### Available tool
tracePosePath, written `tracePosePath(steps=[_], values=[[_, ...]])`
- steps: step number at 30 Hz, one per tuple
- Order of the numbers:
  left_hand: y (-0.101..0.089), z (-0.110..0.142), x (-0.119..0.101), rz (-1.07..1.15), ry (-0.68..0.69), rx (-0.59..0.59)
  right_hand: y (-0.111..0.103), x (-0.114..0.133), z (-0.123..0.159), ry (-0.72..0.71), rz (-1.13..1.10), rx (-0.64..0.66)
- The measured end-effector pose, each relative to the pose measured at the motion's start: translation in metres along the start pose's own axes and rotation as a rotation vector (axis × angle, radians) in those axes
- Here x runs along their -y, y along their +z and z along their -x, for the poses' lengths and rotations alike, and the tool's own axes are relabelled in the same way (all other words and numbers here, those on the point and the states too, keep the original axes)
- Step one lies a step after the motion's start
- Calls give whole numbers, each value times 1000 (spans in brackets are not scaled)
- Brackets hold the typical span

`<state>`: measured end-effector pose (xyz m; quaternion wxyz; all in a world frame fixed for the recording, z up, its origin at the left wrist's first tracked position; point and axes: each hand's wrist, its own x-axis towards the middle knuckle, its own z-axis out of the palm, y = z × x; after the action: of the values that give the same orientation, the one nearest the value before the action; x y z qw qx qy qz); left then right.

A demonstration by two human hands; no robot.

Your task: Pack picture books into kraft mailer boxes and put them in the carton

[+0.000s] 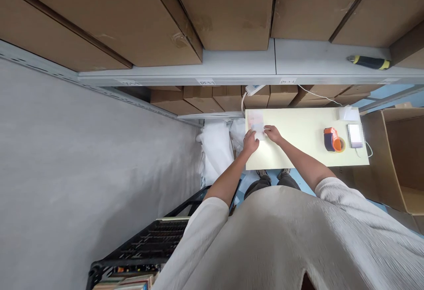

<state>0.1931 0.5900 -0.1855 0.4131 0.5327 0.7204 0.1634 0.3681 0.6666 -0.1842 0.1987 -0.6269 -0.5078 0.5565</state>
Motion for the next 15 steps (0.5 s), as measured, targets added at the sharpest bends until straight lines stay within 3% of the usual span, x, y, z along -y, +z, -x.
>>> tracePosePath(steps=[9,15], values=[[13,22,-42,17,128,-45,-60,-14,41,10,-50,-96],[37,45,-75,18,181,-47,-105,-28,72,2,-83,-114]])
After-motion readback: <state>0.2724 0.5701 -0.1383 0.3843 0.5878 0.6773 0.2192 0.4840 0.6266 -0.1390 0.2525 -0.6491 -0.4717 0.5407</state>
